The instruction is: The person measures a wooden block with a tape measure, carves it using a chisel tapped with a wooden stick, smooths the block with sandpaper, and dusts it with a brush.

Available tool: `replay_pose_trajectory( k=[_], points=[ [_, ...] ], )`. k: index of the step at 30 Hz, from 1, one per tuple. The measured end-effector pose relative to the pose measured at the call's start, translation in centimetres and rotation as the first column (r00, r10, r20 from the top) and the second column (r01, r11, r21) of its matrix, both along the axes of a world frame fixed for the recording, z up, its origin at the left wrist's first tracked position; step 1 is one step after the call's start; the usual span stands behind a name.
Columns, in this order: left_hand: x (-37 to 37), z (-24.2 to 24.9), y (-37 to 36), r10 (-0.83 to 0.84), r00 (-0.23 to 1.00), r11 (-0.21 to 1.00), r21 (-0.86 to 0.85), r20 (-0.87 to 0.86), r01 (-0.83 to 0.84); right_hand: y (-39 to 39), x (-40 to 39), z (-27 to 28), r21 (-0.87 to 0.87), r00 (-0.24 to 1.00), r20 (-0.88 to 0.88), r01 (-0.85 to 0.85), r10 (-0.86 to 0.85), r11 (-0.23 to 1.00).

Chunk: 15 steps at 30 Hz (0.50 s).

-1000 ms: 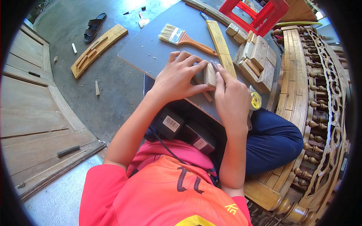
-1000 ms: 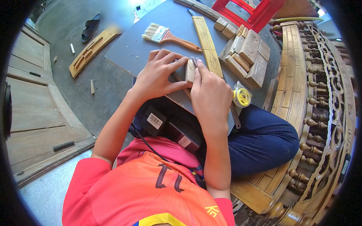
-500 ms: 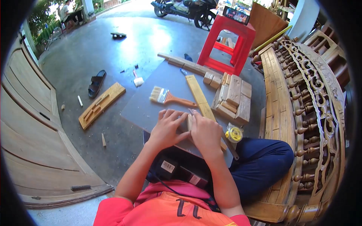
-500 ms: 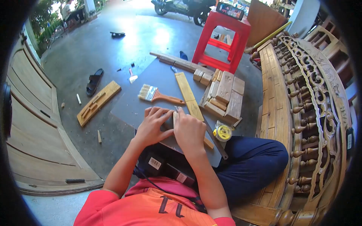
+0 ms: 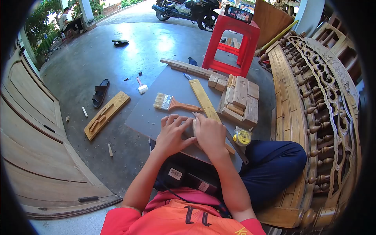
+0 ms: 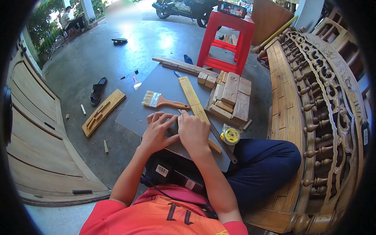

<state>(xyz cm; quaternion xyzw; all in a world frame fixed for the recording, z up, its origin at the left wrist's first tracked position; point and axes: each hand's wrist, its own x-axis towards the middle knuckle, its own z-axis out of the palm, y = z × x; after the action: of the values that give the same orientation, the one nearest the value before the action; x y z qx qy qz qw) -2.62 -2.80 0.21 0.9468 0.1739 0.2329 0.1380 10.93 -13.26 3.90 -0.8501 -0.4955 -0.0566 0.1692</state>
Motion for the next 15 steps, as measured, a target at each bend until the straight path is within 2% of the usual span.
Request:
replay_pose_trajectory(
  k=[3, 6, 9, 10, 15],
  points=[
    [-0.2, 0.2, -0.2, 0.006, 1.0, 1.0, 0.006, 0.005, -0.006, -2.3, -1.5, 1.1, 0.051, 1.0, -0.023, 0.019, -0.018, 0.999],
    [-0.1, 0.2, -0.1, -0.007, 1.0, 1.0, 0.004, 0.029, 0.007, -2.7, -1.9, 1.6, 0.022, 0.999, -0.004, 0.035, -0.035, 0.999],
    [-0.1, 0.0, -0.1, 0.009, 1.0, 1.0, -0.002, 0.021, -0.009, -0.1, -0.2, 0.3, -0.008, 1.0, 0.024, 0.006, -0.005, 1.0],
    [0.0, -0.2, -0.1, 0.024, 0.998, 0.999, 0.02, 0.065, -0.025, 0.4, 0.1, 0.0, -0.029, 1.0, 0.02, -0.003, 0.004, 1.0],
    [-0.1, -0.2, -0.1, 0.035, 0.998, 0.999, -0.017, 0.05, -0.034, -2.8, -1.8, 0.8, 0.055, 0.998, 0.068, -0.006, 0.003, 0.998]
  ],
)
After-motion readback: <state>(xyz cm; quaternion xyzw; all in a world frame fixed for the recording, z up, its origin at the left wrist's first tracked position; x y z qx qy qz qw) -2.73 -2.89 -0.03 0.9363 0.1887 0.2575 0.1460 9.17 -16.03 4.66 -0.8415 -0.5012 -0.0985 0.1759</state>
